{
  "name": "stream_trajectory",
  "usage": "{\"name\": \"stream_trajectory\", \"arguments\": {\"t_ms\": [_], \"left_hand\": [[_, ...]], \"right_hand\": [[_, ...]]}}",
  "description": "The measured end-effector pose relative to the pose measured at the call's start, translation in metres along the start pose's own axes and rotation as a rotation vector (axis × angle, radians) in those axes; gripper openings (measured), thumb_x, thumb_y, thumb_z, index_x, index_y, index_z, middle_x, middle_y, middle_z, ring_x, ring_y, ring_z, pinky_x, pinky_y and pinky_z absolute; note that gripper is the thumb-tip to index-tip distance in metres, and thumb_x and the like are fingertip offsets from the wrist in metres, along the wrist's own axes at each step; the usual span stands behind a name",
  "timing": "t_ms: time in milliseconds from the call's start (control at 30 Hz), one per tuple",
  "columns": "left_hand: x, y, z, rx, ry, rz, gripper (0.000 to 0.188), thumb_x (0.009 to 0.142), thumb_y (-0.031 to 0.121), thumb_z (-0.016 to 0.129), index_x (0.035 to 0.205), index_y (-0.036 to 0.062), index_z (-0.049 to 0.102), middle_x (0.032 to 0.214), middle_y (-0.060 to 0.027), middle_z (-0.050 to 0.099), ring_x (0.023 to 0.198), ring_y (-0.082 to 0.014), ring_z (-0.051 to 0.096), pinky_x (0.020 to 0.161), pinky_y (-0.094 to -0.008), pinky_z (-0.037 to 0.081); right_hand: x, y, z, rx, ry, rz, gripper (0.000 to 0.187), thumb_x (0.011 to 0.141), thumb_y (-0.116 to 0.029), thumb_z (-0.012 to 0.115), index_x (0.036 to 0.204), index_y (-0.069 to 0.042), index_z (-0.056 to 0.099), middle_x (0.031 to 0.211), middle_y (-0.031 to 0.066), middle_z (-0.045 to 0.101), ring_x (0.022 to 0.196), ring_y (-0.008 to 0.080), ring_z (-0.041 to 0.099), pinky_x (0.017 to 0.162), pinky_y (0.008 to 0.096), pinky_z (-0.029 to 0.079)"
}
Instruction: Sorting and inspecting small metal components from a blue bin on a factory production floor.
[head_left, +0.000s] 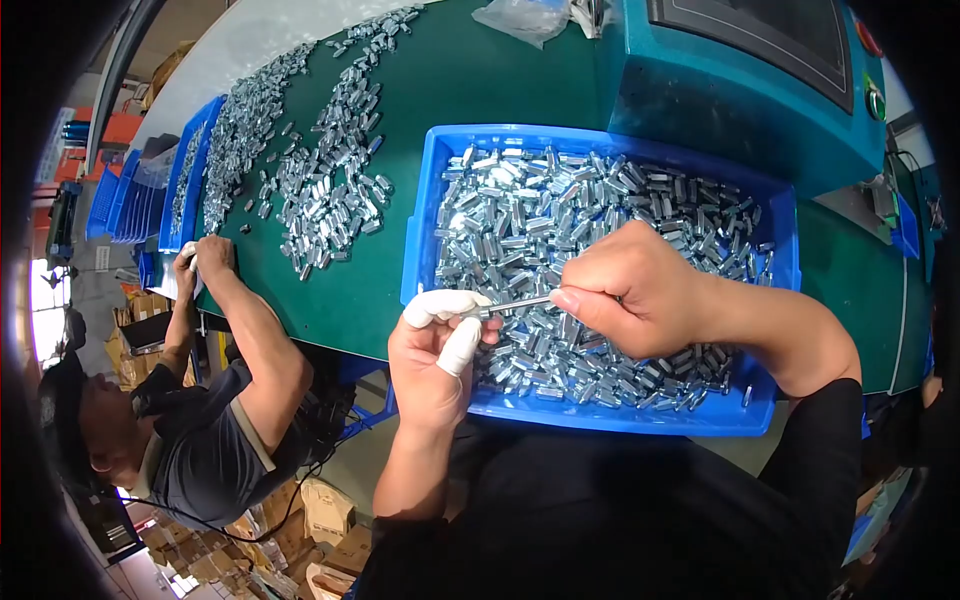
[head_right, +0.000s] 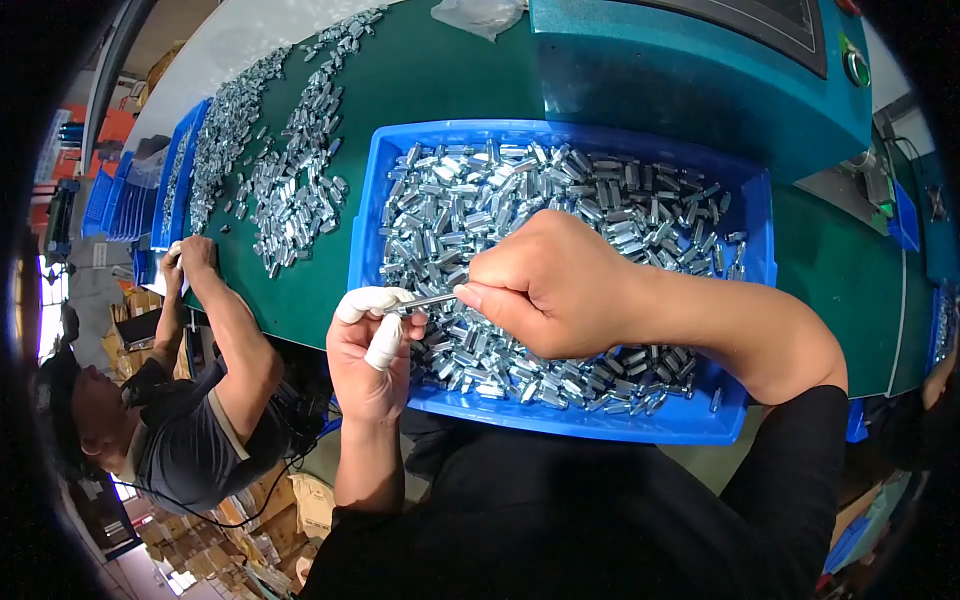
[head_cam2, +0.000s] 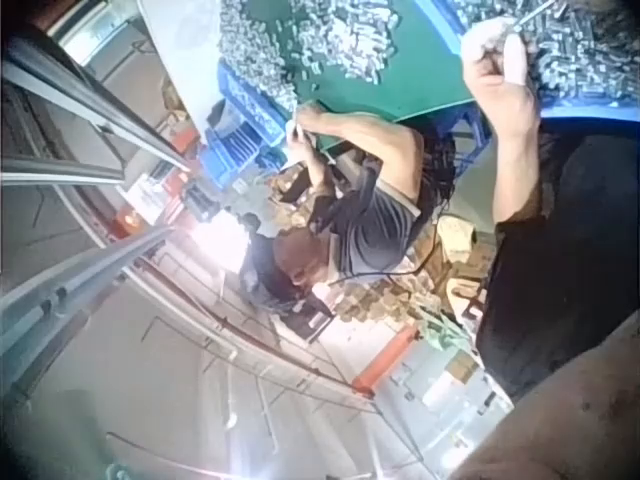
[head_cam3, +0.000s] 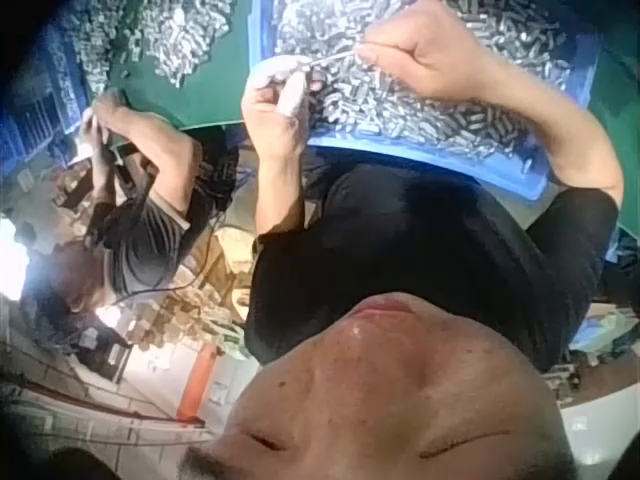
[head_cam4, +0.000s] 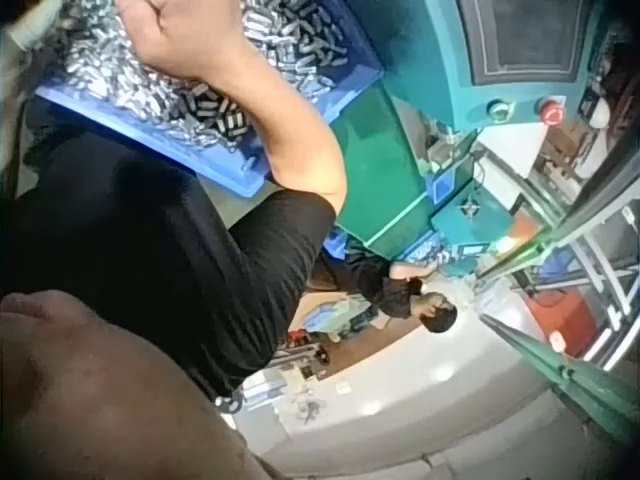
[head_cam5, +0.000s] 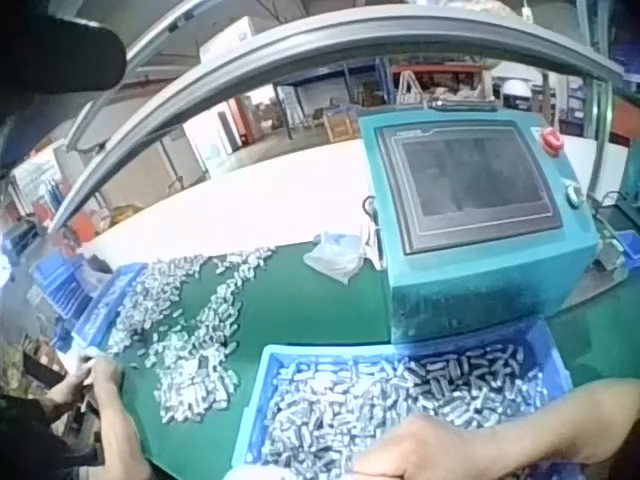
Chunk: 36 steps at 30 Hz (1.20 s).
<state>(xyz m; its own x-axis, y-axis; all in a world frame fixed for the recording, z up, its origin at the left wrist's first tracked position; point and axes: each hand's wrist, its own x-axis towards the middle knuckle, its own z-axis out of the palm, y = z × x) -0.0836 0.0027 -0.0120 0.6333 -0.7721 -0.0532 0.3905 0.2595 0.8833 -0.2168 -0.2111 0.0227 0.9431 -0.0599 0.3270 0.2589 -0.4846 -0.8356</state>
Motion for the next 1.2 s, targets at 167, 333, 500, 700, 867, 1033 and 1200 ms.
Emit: {"name": "stream_trajectory", "arguments": {"t_ms": [167, 333, 500, 700, 867, 1033, 1200], "left_hand": [[-0.002, -0.001, 0.005, 0.209, 0.032, 0.058, 0.021, 0.092, -0.006, 0.063, 0.112, 0.0001, 0.060, 0.107, -0.0139, 0.067, 0.088, -0.0215, 0.067, 0.078, -0.0314, 0.054], [0.000, -0.001, 0.001, 0.111, 0.028, -0.038, 0.020, 0.091, -0.006, 0.065, 0.110, -0.0004, 0.061, 0.101, -0.0124, 0.068, 0.086, -0.0199, 0.068, 0.077, -0.0307, 0.055], [-0.004, 0.003, 0.007, 0.205, -0.071, -0.055, 0.019, 0.091, -0.007, 0.065, 0.109, 0.0004, 0.063, 0.097, -0.0116, 0.071, 0.083, -0.0167, 0.070, 0.074, -0.0289, 0.058], [-0.007, 0.003, 0.001, 0.152, -0.079, -0.071, 0.019, 0.091, -0.005, 0.068, 0.107, 0.0012, 0.062, 0.091, -0.0108, 0.071, 0.076, -0.0155, 0.070, 0.065, -0.0254, 0.055], [-0.008, 0.005, 0.004, 0.185, -0.098, -0.030, 0.016, 0.092, -0.002, 0.067, 0.106, 0.0021, 0.061, 0.087, -0.0112, 0.071, 0.075, -0.0148, 0.070, 0.062, -0.0244, 0.054], [-0.009, 0.008, 0.001, 0.144, -0.084, -0.103, 0.014, 0.093, -0.002, 0.066, 0.106, 0.0022, 0.060, 0.084, -0.0114, 0.071, 0.065, -0.0130, 0.067, 0.053, -0.0220, 0.050], [-0.007, 0.006, 0.003, 0.134, -0.077, -0.081, 0.012, 0.094, -0.001, 0.065, 0.104, 0.0026, 0.060, 0.081, -0.0108, 0.070, 0.059, -0.0118, 0.065, 0.049, -0.0208, 0.047]], "right_hand": [[-0.001, 0.002, 0.000, -0.077, -0.035, 0.003, 0.036, 0.092, -0.009, 0.060, 0.059, -0.006, 0.045, 0.052, 0.0107, 0.042, 0.046, 0.0299, 0.047, 0.046, 0.0403, 0.035], [-0.001, -0.001, -0.001, -0.137, -0.041, -0.013, 0.036, 0.091, -0.010, 0.061, 0.060, -0.006, 0.045, 0.053, 0.0103, 0.044, 0.047, 0.0303, 0.049, 0.046, 0.0407, 0.036], [-0.005, 0.002, 0.006, -0.164, -0.079, -0.034, 0.032, 0.089, -0.011, 0.062, 0.061, -0.008, 0.047, 0.054, 0.0089, 0.045, 0.048, 0.0304, 0.050, 0.046, 0.0410, 0.038], [-0.003, 0.001, 0.017, -0.383, -0.007, -0.214, 0.025, 0.084, -0.015, 0.067, 0.066, -0.010, 0.050, 0.059, 0.0064, 0.049, 0.052, 0.0284, 0.054, 0.048, 0.0395, 0.041], [-0.005, 0.002, 0.021, -0.406, -0.005, -0.234, 0.024, 0.082, -0.017, 0.069, 0.067, -0.010, 0.052, 0.061, 0.0050, 0.049, 0.055, 0.0259, 0.054, 0.049, 0.0374, 0.040], [-0.006, 0.000, 0.022, -0.481, 0.003, -0.287, 0.021, 0.079, -0.019, 0.072, 0.069, -0.010, 0.056, 0.063, 0.0040, 0.051, 0.056, 0.0238, 0.054, 0.050, 0.0361, 0.041], [-0.009, 0.002, 0.028, -0.475, -0.002, -0.259, 0.020, 0.078, -0.020, 0.073, 0.069, -0.010, 0.058, 0.063, 0.0032, 0.051, 0.057, 0.0229, 0.054, 0.050, 0.0352, 0.040]]}}
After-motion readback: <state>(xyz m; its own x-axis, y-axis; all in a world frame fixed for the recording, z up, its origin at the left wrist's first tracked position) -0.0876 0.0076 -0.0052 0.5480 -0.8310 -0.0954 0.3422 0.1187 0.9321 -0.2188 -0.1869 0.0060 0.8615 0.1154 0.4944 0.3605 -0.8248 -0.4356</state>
